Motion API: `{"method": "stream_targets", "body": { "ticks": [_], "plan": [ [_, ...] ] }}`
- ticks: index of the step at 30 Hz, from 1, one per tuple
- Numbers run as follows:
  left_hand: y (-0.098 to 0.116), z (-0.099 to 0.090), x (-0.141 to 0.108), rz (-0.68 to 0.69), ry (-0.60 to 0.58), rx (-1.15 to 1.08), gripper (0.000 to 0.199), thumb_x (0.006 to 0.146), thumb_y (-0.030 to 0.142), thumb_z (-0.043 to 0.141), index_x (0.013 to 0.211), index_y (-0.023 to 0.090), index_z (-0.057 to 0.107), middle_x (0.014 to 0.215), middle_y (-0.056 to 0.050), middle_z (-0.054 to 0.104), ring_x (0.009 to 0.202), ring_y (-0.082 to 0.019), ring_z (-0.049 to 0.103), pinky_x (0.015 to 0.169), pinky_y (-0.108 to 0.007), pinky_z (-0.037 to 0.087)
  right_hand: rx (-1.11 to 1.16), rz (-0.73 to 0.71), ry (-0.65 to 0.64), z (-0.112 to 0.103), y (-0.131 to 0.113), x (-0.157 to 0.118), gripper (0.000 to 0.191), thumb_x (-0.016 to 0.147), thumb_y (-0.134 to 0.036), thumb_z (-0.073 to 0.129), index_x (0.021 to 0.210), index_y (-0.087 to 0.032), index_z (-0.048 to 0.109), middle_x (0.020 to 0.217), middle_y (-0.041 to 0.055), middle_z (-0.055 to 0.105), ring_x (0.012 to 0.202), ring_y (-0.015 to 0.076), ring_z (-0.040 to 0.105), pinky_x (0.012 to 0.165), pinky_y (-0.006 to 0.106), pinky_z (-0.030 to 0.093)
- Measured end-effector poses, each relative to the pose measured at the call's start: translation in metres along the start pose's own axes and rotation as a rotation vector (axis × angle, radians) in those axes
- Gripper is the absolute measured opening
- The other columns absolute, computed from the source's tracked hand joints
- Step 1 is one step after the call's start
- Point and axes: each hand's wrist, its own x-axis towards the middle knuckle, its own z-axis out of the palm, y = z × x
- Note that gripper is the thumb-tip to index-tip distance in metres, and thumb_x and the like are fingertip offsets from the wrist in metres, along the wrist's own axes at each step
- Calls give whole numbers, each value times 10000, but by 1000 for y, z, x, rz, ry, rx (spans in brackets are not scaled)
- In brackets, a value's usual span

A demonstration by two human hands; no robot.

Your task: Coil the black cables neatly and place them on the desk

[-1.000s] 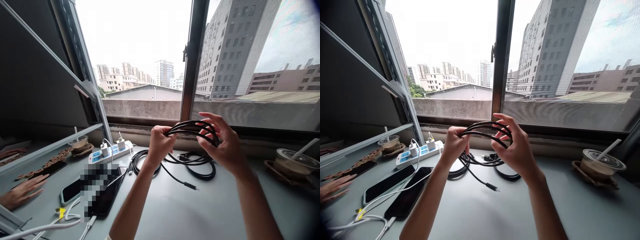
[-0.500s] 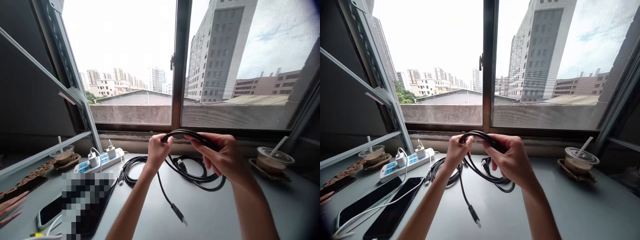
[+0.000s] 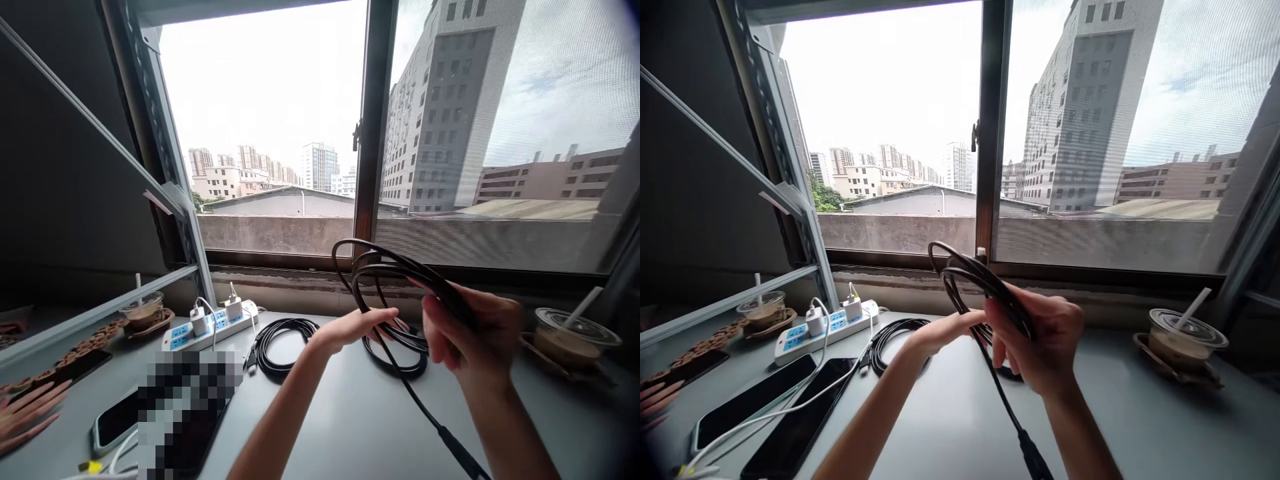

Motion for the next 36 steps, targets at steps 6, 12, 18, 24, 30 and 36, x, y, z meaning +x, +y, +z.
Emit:
{"method": "stream_targets", "body": {
  "ticks": [6, 12, 18, 24, 30, 36],
  "plan": [
    [3, -16, 1, 240, 333, -138, 502, 872, 525, 375, 746, 124, 650, 858, -73, 663, 867, -166, 595, 868, -275, 423, 245, 211, 95, -12, 27, 28, 150, 731, -283, 634, 857, -217, 680, 420, -92, 419, 240, 28, 276, 250, 181, 265],
    [8, -32, -7, 318, 408, -360, 466, 813, 576, 469, 568, 182, 431, 387, 49, 396, 650, -183, 652, 673, -261, 498, -48, 292, 36, -18, 44, 38, 427, 642, -313, 734, 1042, -220, 617, 658, -68, 549, 336, 19, 382, 318, 181, 422],
    [18, -33, -16, 309, 463, -364, 397, 808, 522, 520, 634, 190, 388, 358, 110, 270, 339, -113, 507, 343, -169, 323, -306, 59, 15, -18, 37, 33, 697, 619, -340, 765, 1259, -306, 491, 961, 16, 587, 426, 59, 503, 310, 212, 458],
    [21, -28, -22, 299, 474, -269, 252, 844, 394, 517, 737, 165, 503, 376, 111, 324, 269, -49, 394, 294, -130, 223, -451, -159, -77, -16, 32, 29, 476, 743, -294, 684, 1203, -321, 567, 938, 2, 569, 519, 50, 440, 410, 196, 418],
    [30, -27, -29, 233, 315, -271, 246, 830, 394, 548, 765, 157, 538, 381, 111, 327, 276, -46, 402, 308, -130, 265, -619, -263, -65, -20, 27, 30, 199, 805, -270, 619, 997, -278, 671, 829, -7, 558, 597, 88, 484, 452, 211, 404],
    [32, -29, -31, 255, 303, -264, 275, 784, 411, 617, 845, 151, 548, 429, 112, 318, 379, -61, 501, 389, -126, 332, -724, -255, -23, -28, 36, 38, 127, 852, -302, 547, 936, -247, 624, 868, -3, 570, 665, 110, 550, 538, 233, 456]
  ]
}}
